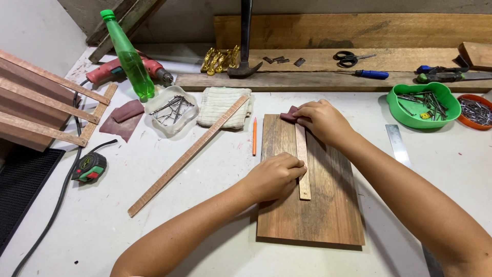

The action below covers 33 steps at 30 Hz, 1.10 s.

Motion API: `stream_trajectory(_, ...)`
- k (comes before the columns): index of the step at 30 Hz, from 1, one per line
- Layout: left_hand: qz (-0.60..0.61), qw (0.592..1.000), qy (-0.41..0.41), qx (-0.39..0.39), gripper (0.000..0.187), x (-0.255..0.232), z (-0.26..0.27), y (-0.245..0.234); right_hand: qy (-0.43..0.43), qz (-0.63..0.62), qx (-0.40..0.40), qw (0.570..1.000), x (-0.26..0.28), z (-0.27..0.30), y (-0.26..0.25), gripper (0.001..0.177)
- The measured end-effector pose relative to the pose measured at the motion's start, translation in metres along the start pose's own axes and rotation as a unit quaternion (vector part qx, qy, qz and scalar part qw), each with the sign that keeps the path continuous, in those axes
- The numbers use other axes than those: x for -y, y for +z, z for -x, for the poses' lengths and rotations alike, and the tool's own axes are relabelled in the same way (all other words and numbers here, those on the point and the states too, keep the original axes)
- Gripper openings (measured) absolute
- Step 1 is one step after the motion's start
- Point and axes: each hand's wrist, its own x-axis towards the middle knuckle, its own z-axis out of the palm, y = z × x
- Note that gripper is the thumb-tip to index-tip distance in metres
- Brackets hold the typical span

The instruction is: Sand a small wooden strip using a piece of sandpaper on top of a larger wooden block.

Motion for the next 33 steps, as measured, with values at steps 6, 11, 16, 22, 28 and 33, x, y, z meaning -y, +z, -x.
stream_trajectory(6,-0.033,0.996,0.048,0.073,0.027,0.003,-0.034,-0.012,0.017,-0.106,-0.054,0.993,0.002,0.026,-0.015,0.026)
stream_trajectory(11,-0.051,0.994,0.068,0.069,0.010,0.009,-0.041,-0.008,0.052,-0.123,-0.055,0.990,0.000,0.046,-0.030,0.027)
stream_trajectory(16,-0.027,0.998,0.039,0.029,0.009,0.006,-0.030,-0.013,0.040,-0.125,-0.062,0.989,0.005,0.054,-0.039,0.027)
stream_trajectory(22,0.031,0.999,0.004,-0.020,0.015,-0.005,-0.007,-0.018,0.042,-0.126,-0.065,0.989,0.021,0.057,-0.048,0.026)
stream_trajectory(28,-0.003,0.999,-0.012,-0.041,0.021,-0.017,0.008,-0.018,-0.044,-0.089,-0.003,0.995,0.033,0.071,-0.035,0.027)
stream_trajectory(33,-0.009,1.000,-0.005,-0.021,0.034,-0.010,0.010,-0.006,-0.051,-0.041,0.037,0.997,0.034,0.058,-0.029,0.025)
